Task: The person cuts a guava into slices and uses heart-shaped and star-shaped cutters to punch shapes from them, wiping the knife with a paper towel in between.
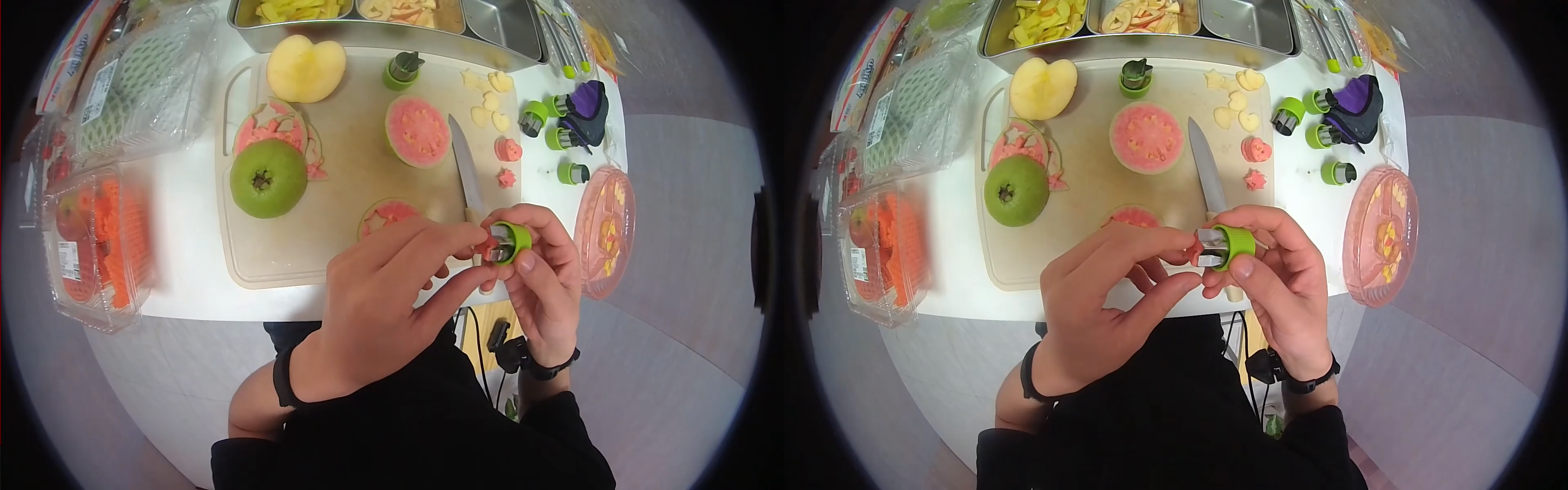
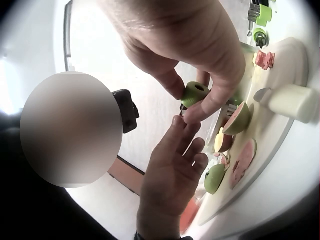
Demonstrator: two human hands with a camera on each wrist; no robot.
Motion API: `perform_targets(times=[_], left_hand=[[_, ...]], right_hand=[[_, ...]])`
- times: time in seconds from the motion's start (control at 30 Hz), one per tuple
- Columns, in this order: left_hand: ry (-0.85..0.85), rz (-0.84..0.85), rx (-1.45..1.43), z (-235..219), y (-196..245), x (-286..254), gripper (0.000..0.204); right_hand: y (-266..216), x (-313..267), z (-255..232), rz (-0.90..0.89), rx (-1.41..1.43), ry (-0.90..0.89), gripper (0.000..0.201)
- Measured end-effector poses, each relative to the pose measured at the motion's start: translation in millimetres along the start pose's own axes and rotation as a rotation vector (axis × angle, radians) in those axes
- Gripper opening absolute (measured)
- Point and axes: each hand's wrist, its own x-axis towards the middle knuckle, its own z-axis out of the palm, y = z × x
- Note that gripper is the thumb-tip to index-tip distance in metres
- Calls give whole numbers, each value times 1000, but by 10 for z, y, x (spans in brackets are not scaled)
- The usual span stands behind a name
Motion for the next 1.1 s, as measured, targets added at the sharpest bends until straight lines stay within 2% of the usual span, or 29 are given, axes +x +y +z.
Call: perform_targets(times=[0.3, 0.4, 0.9, 1.1], left_hand=[[59, 23, 77, 10, -16, -16, 34], [109, 147, 226, 2, -21, -23, 33], [34, 71, 148, -36, 2, -15, 31], [112, 221, 292, -18, 3, 21, 29]], right_hand=[[23, -2, 53, -7, -12, 15, 38], [33, 1, 51, -5, -8, 9, 38], [36, -6, 61, -21, -16, -5, 39], [56, -5, 39, -23, -12, -18, 38]])
